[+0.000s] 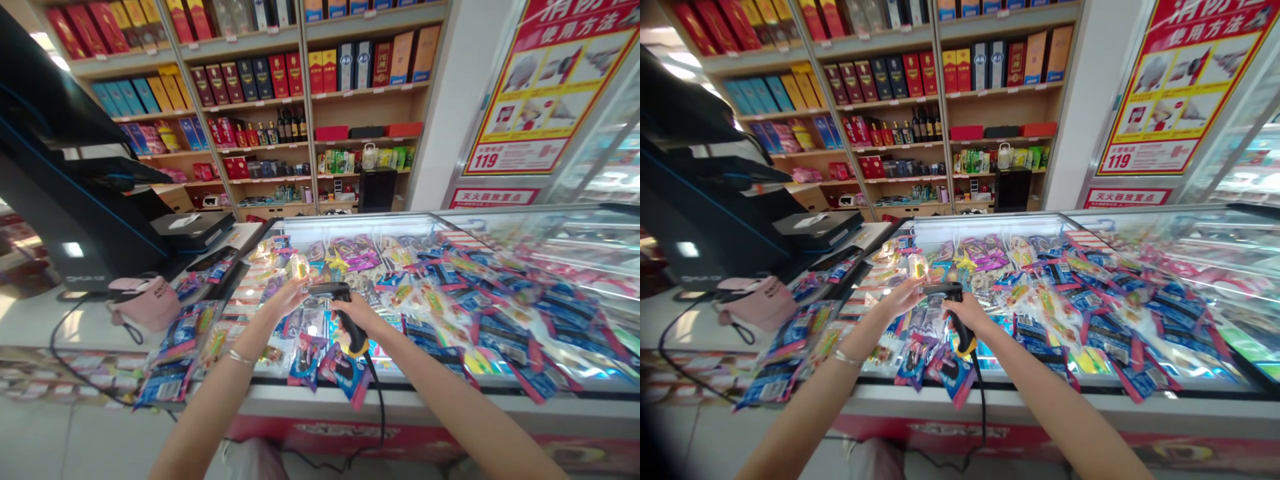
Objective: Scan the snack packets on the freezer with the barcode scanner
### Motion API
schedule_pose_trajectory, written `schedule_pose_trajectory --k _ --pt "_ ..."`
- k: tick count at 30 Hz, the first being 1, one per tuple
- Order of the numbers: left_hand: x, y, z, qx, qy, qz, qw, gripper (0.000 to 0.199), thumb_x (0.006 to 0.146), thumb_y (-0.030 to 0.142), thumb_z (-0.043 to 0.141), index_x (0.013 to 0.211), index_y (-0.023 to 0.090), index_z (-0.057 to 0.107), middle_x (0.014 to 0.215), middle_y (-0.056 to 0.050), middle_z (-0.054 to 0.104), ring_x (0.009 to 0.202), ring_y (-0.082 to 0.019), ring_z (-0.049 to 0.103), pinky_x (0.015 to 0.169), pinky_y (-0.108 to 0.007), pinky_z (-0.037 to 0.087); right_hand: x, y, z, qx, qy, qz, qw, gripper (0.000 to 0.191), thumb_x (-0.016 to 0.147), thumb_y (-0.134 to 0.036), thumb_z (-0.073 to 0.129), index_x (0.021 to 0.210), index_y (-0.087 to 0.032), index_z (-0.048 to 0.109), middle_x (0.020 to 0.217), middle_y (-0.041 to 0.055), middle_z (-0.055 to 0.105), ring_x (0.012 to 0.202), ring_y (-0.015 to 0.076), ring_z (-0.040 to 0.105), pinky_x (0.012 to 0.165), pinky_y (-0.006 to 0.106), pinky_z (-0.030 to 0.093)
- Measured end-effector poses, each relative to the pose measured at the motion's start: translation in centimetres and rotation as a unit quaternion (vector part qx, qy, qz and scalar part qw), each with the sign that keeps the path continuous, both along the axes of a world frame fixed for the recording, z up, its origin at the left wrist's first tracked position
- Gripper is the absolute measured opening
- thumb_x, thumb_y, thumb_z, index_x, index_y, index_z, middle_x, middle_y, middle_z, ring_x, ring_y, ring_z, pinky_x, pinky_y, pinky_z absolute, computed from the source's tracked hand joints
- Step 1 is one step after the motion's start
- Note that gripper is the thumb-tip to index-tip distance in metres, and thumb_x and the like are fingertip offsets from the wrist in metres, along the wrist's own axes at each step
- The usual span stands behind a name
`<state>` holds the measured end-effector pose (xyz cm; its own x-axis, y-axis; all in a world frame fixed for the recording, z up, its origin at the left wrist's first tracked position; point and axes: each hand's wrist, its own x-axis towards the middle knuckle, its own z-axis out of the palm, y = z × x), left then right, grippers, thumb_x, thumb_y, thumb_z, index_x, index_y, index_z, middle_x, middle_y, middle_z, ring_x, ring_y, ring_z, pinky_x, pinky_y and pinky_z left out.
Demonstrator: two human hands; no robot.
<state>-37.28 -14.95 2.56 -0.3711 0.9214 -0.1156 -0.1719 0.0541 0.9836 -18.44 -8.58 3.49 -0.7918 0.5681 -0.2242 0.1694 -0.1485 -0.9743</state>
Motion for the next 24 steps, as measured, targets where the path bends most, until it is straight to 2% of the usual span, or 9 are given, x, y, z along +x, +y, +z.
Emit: schedule_pose_trajectory --k 8,12,17,21,24 --pt "0.13 -0.08 0.03 -0.034 0.038 -0.021 0.998 0.038 0.09 0.037 0.044 0.12 0.019 0.059 0.109 -0.011 0.07 0.112 -0.025 0.062 0.097 -0.042 0.048 0.24 -0.46 0.19 -0.007 -0.011 -0.004 1.0 0.012 0.07 -0.019 0.061 0.06 -0.016 0.056 0.053 0.0027 0.063 0.036 0.0125 0.054 0.034 0.023 0.045" --pt "-0.26 0.11 -0.52 -0.009 -0.016 -0.03 0.999 0.035 0.09 0.031 0.046 0.119 0.017 0.059 0.108 -0.011 0.071 0.114 -0.025 0.06 0.1 -0.042 0.045 0.29 -0.43 0.13 0.005 -0.009 0.0 1.0 0.012 0.072 -0.019 0.06 0.061 -0.016 0.057 0.054 0.0025 0.063 0.037 0.012 0.054 0.034 0.023 0.045" --pt "-0.24 0.15 -0.55 -0.007 -0.06 -0.028 0.998 0.03 0.092 0.025 0.042 0.113 0.014 0.06 0.103 -0.009 0.072 0.113 -0.023 0.06 0.097 -0.035 0.045 0.33 -0.44 0.23 0.006 -0.012 0.001 1.0 0.01 0.073 -0.018 0.059 0.063 -0.015 0.058 0.055 0.0024 0.063 0.037 0.012 0.053 0.034 0.023 0.044" --pt "-0.09 -0.05 -0.16 -0.025 -0.058 -0.014 0.998 0.027 0.086 0.028 0.057 0.11 0.016 0.061 0.105 -0.009 0.071 0.11 -0.022 0.061 0.096 -0.032 0.045 0.33 -0.5 0.33 0.012 -0.018 -0.002 1.0 0.012 0.074 -0.017 0.058 0.062 -0.014 0.058 0.055 0.0029 0.063 0.038 0.012 0.054 0.035 0.023 0.045" --pt "-0.13 -0.13 -0.1 -0.012 -0.071 -0.025 0.997 0.036 0.078 0.029 0.068 0.111 0.016 0.06 0.107 -0.009 0.07 0.111 -0.023 0.059 0.097 -0.034 0.044 0.3 -0.52 0.41 0.01 -0.016 -0.003 1.0 0.012 0.074 -0.017 0.058 0.063 -0.014 0.058 0.055 0.0024 0.062 0.038 0.0122 0.054 0.035 0.023 0.045"
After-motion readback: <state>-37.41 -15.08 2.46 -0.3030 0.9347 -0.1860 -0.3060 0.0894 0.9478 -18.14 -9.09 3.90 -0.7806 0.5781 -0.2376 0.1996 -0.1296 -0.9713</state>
